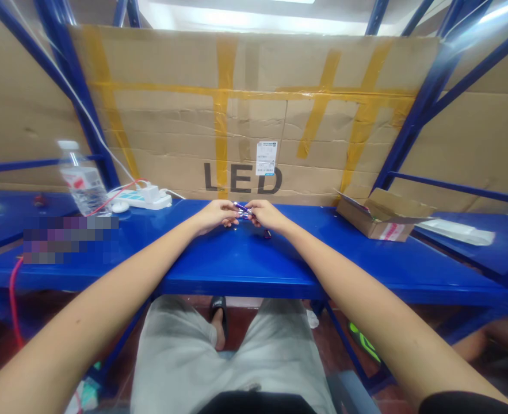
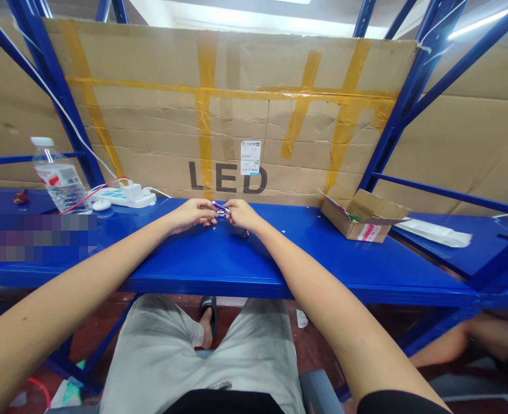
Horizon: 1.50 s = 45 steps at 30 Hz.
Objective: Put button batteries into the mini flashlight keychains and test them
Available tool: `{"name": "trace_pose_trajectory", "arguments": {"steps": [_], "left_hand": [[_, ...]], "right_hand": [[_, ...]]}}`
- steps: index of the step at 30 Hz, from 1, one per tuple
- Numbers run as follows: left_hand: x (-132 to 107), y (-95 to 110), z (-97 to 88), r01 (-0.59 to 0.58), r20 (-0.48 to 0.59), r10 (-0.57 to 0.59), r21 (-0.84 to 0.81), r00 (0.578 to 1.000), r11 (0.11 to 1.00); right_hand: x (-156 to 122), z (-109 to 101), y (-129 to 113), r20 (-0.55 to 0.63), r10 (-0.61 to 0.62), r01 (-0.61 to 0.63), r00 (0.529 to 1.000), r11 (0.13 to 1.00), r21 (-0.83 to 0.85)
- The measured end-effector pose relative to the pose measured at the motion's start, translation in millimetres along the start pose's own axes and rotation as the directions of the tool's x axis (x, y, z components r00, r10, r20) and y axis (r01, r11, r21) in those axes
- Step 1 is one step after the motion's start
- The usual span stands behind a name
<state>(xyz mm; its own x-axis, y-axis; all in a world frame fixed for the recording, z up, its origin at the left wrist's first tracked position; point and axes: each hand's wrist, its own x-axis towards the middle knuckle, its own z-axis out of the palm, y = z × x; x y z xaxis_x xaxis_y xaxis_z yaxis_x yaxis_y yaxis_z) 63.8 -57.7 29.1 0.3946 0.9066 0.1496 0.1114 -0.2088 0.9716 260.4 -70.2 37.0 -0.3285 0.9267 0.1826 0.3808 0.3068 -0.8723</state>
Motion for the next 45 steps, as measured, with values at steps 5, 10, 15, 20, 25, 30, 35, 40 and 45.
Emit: {"name": "trace_pose_trajectory", "arguments": {"steps": [5,10,15,20,25,30,35,40,45], "left_hand": [[-1,0,0.3,-0.082,-0.043,0.088,0.120,0.995,0.989],[3,0,-1.2,-0.102,-0.132,0.120,0.141,0.984,0.985],[4,5,-8.4,-0.040,-0.093,0.025,-0.162,0.995,0.986],[-3,12,-16.3,-0.050,0.106,0.075,-0.219,0.991,0.974],[-5,13,-16.1,-0.059,0.184,0.093,-0.185,0.978,0.981],[-7,13,-12.3,-0.001,0.180,0.053,-0.278,0.982,0.960],[-8,14,-9.0,0.017,0.148,0.026,-0.285,0.989,0.958],[-5,9,-9.7,-0.002,0.164,0.045,-0.253,0.985,0.967],[-2,6,-12.0,0.045,0.186,0.020,-0.342,0.982,0.939]], "right_hand": [[-5,1,-5,0.083,0.002,-0.005,0.997,0.999,0.046],[-8,4,-4,0.159,-0.039,0.051,0.987,0.996,-0.072],[-10,2,-7,0.217,-0.038,0.063,0.975,0.992,-0.112],[-15,0,-12,0.228,-0.037,0.036,0.973,0.999,0.009],[-16,0,-9,0.338,0.022,-0.047,0.941,0.997,0.068],[-15,5,-7,0.333,0.058,-0.117,0.941,0.980,0.161],[-14,11,-13,0.232,0.040,-0.065,0.972,0.993,0.102],[-17,12,-21,0.123,-0.031,0.029,0.992,0.999,0.019],[-19,10,-22,0.119,-0.061,0.074,0.991,0.992,-0.104]]}}
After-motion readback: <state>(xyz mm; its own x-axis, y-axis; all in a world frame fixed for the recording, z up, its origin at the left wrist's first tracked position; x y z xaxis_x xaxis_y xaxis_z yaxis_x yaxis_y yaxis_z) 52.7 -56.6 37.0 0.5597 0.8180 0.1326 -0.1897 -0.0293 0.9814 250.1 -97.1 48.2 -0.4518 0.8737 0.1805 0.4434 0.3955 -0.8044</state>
